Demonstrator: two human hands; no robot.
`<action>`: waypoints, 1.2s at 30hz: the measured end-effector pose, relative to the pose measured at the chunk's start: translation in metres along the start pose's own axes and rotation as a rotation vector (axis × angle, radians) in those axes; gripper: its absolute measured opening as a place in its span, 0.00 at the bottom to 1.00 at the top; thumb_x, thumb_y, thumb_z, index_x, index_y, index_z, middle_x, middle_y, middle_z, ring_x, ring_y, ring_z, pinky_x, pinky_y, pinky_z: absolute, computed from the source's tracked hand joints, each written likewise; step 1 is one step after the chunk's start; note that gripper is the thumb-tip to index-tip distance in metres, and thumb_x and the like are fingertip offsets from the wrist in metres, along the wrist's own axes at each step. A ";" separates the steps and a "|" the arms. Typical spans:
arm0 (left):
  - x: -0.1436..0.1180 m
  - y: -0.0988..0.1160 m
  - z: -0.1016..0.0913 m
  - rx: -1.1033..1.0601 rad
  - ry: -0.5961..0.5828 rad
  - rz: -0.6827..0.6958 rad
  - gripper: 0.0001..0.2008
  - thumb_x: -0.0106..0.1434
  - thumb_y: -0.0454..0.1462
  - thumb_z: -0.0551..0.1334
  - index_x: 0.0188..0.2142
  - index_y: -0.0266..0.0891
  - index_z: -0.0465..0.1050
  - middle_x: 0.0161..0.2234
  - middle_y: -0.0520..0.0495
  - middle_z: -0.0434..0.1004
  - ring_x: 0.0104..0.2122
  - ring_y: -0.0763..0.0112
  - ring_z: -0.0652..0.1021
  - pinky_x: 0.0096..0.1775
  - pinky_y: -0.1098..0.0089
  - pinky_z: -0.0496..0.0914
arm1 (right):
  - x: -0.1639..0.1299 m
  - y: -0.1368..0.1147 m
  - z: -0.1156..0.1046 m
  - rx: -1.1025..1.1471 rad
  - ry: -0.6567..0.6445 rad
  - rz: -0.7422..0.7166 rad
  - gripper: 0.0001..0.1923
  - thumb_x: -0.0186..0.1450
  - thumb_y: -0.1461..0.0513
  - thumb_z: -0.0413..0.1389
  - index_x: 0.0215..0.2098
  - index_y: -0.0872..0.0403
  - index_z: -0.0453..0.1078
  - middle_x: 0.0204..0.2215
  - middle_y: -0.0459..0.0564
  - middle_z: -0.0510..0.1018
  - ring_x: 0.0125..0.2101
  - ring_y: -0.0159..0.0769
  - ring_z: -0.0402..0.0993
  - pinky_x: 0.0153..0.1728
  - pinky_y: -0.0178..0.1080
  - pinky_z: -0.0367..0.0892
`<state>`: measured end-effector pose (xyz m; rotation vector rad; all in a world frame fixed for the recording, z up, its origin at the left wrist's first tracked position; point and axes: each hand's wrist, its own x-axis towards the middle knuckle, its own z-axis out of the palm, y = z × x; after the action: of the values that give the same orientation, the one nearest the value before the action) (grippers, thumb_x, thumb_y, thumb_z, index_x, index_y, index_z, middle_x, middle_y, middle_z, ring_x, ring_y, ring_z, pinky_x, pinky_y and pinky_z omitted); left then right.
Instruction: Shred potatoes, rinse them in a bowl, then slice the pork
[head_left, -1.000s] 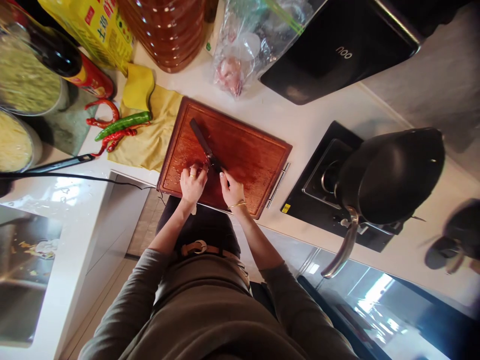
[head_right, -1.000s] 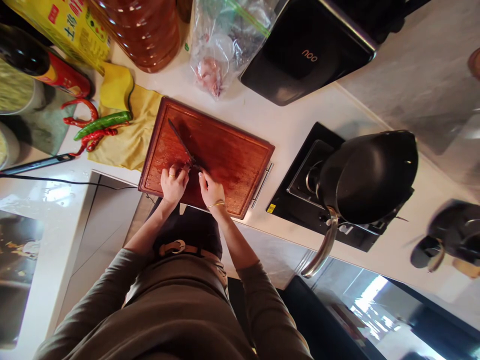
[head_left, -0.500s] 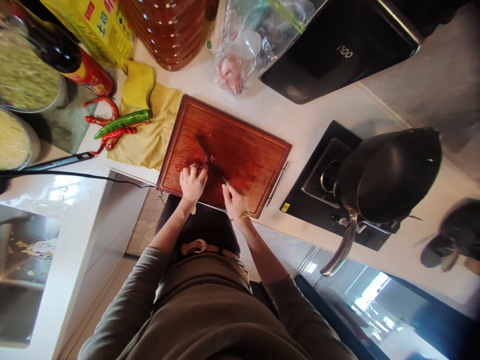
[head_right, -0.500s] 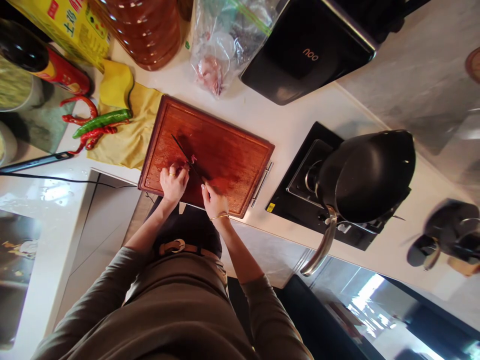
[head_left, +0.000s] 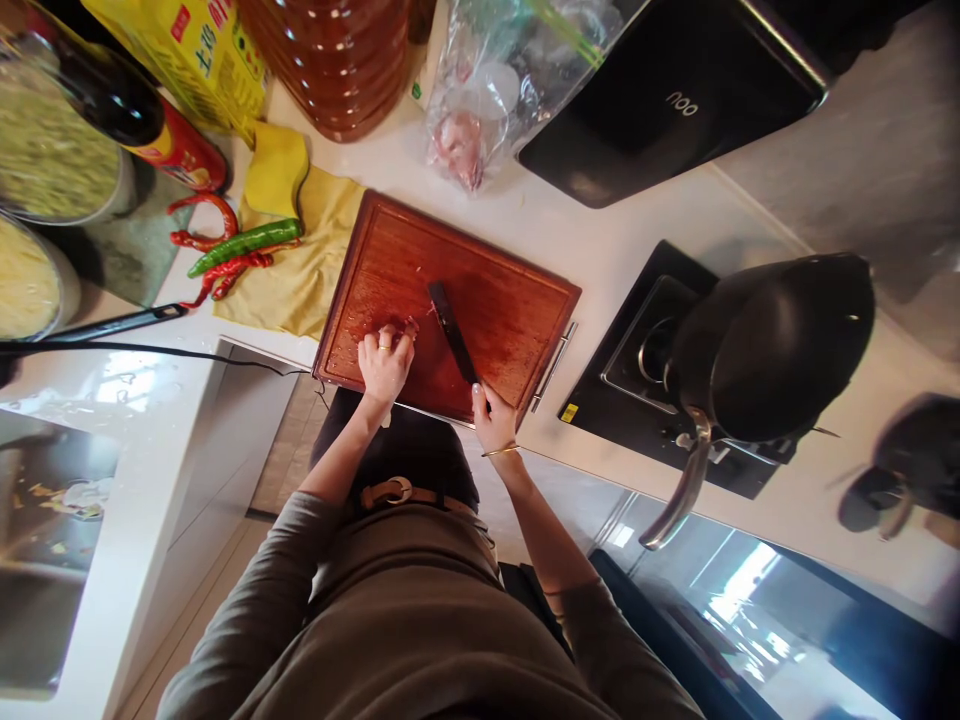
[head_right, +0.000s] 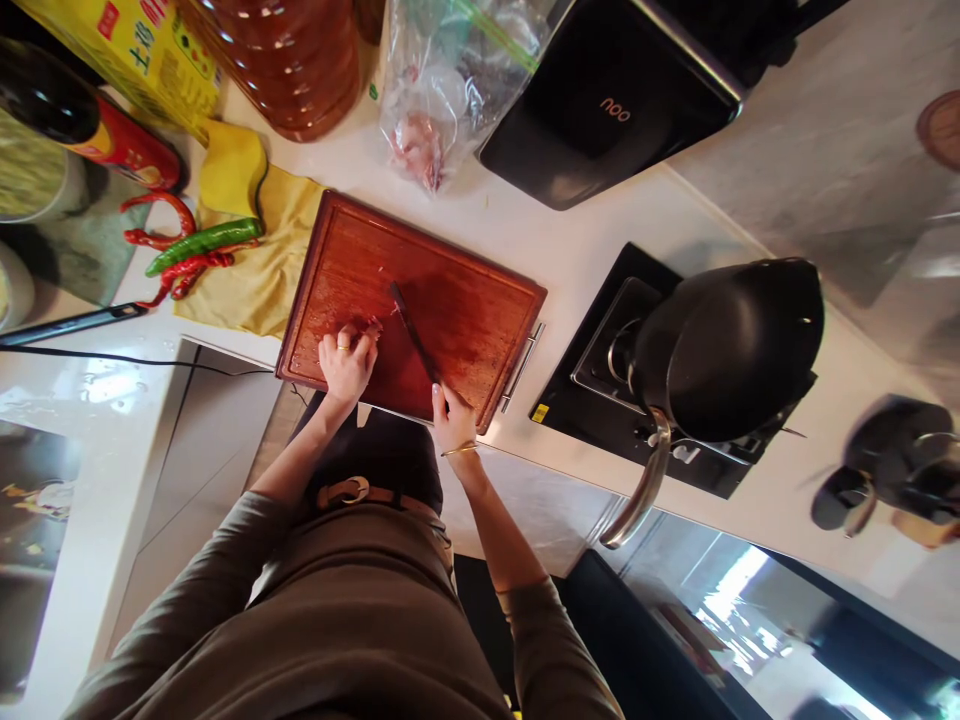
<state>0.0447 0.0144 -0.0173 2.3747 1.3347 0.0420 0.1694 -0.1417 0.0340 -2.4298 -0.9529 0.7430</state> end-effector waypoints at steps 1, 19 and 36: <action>0.000 0.000 0.000 0.000 0.003 -0.002 0.18 0.66 0.42 0.49 0.53 0.51 0.68 0.50 0.39 0.68 0.42 0.55 0.69 0.42 0.56 0.61 | 0.000 -0.002 0.000 0.010 0.010 -0.001 0.23 0.68 0.53 0.41 0.43 0.56 0.74 0.30 0.53 0.80 0.30 0.35 0.76 0.34 0.34 0.67; -0.001 -0.003 0.004 0.080 0.060 0.039 0.16 0.65 0.41 0.50 0.43 0.44 0.74 0.50 0.40 0.69 0.41 0.57 0.70 0.41 0.58 0.62 | 0.013 -0.043 0.017 -0.304 -0.089 -0.096 0.20 0.68 0.55 0.43 0.52 0.49 0.70 0.29 0.52 0.77 0.25 0.32 0.72 0.26 0.31 0.62; 0.000 0.000 0.001 0.068 0.126 0.022 0.18 0.66 0.44 0.48 0.47 0.41 0.71 0.48 0.40 0.72 0.39 0.58 0.71 0.39 0.61 0.61 | 0.007 -0.020 -0.005 -0.029 -0.021 -0.016 0.22 0.69 0.54 0.41 0.46 0.54 0.73 0.33 0.53 0.80 0.31 0.35 0.76 0.34 0.34 0.66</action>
<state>0.0450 0.0141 -0.0183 2.4797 1.3881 0.1576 0.1670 -0.1238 0.0462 -2.4414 -0.9966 0.7557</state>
